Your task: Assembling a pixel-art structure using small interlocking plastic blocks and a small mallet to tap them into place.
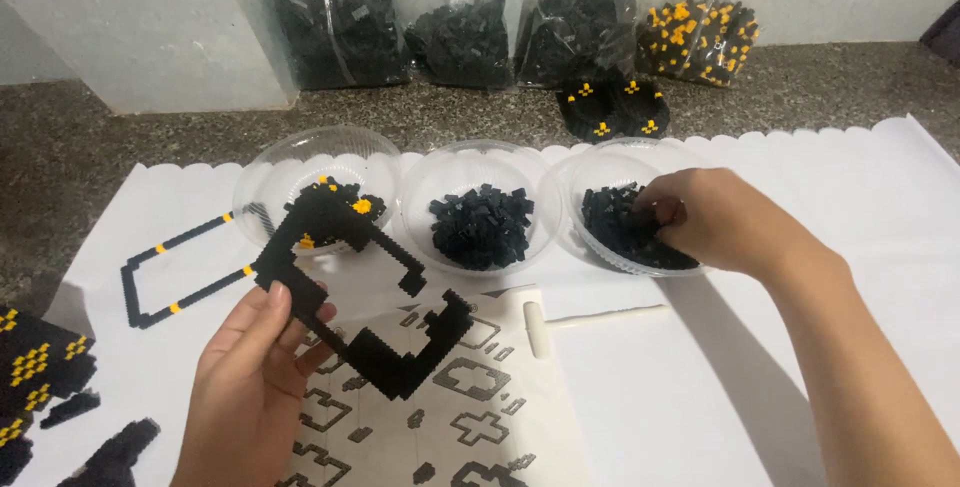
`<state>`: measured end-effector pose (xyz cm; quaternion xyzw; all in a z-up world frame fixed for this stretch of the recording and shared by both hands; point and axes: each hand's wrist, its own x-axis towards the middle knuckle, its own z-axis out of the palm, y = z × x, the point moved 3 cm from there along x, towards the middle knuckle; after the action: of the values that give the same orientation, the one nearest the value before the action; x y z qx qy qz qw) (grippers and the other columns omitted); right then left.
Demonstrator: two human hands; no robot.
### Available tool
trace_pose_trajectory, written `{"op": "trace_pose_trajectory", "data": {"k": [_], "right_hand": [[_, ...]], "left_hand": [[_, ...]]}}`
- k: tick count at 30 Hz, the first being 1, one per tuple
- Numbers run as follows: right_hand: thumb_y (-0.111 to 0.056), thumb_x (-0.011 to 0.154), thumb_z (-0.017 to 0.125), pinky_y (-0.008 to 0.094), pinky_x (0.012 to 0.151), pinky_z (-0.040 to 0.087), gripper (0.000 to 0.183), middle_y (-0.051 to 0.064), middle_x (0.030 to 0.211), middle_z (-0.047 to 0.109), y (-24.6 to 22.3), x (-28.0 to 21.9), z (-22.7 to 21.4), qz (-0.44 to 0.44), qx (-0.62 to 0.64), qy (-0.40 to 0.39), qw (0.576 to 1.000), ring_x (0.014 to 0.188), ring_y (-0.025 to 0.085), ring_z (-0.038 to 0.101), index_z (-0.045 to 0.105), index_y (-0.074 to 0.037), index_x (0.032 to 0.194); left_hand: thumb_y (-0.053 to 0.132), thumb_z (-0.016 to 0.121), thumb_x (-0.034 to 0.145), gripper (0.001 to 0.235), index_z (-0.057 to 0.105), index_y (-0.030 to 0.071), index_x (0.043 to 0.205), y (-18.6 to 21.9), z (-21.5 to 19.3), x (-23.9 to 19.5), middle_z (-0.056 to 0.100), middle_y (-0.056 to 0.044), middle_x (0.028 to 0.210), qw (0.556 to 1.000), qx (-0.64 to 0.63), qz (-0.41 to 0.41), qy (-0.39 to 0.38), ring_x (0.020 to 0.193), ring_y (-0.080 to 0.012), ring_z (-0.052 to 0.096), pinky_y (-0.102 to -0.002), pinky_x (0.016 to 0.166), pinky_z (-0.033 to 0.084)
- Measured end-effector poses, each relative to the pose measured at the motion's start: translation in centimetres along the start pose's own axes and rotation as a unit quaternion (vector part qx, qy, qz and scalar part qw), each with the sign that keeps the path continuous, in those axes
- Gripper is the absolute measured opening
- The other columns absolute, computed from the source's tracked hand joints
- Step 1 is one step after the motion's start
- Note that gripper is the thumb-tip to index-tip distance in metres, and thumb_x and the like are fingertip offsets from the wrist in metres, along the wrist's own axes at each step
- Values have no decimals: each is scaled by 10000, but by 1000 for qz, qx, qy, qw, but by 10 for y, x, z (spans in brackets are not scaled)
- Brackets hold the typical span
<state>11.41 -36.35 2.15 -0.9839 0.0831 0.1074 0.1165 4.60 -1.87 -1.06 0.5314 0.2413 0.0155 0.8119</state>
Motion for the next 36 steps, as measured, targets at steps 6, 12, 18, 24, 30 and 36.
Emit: {"op": "trace_pose_trajectory", "data": {"k": [6,12,18,24,30,36], "right_hand": [[14,697,533,339,743,484,411,11,972,701,5,7,11,3,-35,-2,999,905,221,625,673,-213,1009],[45,726,450,280,719,512,466,10,882,751,5,3,7,-13,23,-3,1000,789,162,668,706,-204,1025],[72,748,397,297,827,515,501,11,969,759,4,1,2,-10,86,15,996,906,175,683,686,-175,1075],[73,741,301,288,810,461,538,-10,997,749,-2,-2,-6,-34,126,30,991,923,163,649,721,-162,981],[-6,795,278,292,725,389,481,63,899,643,2,0,0,-3,156,6,988,828,199,546,701,-134,984],[-130,881,342,302,883,406,382,12,1111,687,8,5,9,14,125,-17,992,1014,174,584,674,-168,1066]], "left_hand": [[156,447,993,213,567,14,1098,-3,-2,0,570,-97,947,1000,1,7,-17,848,-245,559,-375,689,430],[154,461,984,201,576,33,1097,-6,-5,4,573,-69,952,1000,-2,8,-14,855,-238,565,-355,687,426],[154,446,987,227,577,24,1119,-1,-2,0,577,-84,969,1000,3,8,-17,852,-246,560,-361,691,424],[164,443,985,234,575,7,1097,-3,-5,2,594,-108,947,999,-2,11,-43,839,-241,565,-372,696,431],[190,475,969,246,595,10,1088,-5,-9,4,603,-111,856,998,-5,12,-55,856,-248,602,-368,724,470],[164,499,968,161,564,21,1003,-6,-9,8,597,-94,927,998,-28,11,-47,843,-240,588,-350,672,458]]}}
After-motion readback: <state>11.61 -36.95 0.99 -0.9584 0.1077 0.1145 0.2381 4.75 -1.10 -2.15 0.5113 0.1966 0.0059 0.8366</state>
